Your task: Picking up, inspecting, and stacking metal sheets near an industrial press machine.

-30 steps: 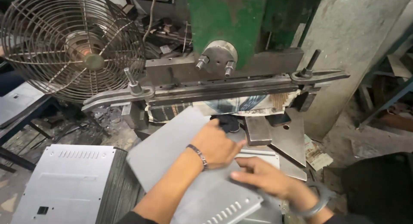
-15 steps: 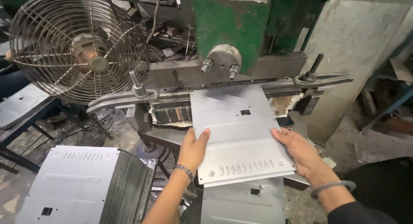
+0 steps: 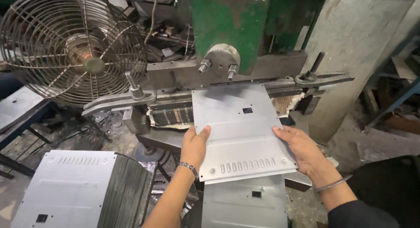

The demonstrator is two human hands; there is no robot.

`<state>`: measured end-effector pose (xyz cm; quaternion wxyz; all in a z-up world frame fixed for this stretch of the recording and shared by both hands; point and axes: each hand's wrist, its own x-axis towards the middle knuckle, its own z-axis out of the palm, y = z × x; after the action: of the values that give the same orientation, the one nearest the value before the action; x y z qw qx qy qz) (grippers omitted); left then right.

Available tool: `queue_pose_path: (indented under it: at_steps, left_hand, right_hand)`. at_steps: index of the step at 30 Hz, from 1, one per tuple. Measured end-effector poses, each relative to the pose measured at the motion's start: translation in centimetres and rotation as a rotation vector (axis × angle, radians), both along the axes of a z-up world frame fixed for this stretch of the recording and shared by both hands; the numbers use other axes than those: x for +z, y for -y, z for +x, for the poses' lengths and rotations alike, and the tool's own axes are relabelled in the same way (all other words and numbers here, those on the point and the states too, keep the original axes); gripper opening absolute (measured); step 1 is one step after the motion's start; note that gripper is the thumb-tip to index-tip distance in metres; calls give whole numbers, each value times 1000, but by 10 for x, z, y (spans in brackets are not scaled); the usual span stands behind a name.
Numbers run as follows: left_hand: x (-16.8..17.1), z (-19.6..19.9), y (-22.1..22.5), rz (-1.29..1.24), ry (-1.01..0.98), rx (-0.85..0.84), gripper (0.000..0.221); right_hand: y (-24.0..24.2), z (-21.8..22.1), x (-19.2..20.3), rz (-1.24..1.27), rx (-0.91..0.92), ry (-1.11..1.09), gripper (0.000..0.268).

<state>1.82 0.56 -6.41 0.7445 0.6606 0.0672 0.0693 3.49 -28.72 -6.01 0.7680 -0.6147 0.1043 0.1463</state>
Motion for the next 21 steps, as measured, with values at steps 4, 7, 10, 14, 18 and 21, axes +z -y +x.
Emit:
queue_pose_path:
  at_steps: [4, 7, 10, 14, 18, 21]
  left_hand:
    - [0, 3, 0, -21, -10, -1, 35]
    - [-5, 4, 0, -46, -12, 4, 36]
    - [-14, 4, -5, -43, -39, -4, 37]
    - [-30, 9, -13, -119, 61, -90, 38]
    - [-50, 17, -15, -41, -35, -99, 41]
    - [-83, 15, -22, -159, -41, -103, 48]
  right_hand:
    - [1, 1, 2, 14, 4, 11, 33]
    - [-2, 2, -5, -24, -11, 14, 34]
    - [0, -2, -4, -38, -22, 23, 34]
    - [17, 7, 5, 72, 35, 54, 32]
    - [25, 11, -25, -38, 49, 78, 29]
    - [26, -9, -32, -169, 27, 81, 33]
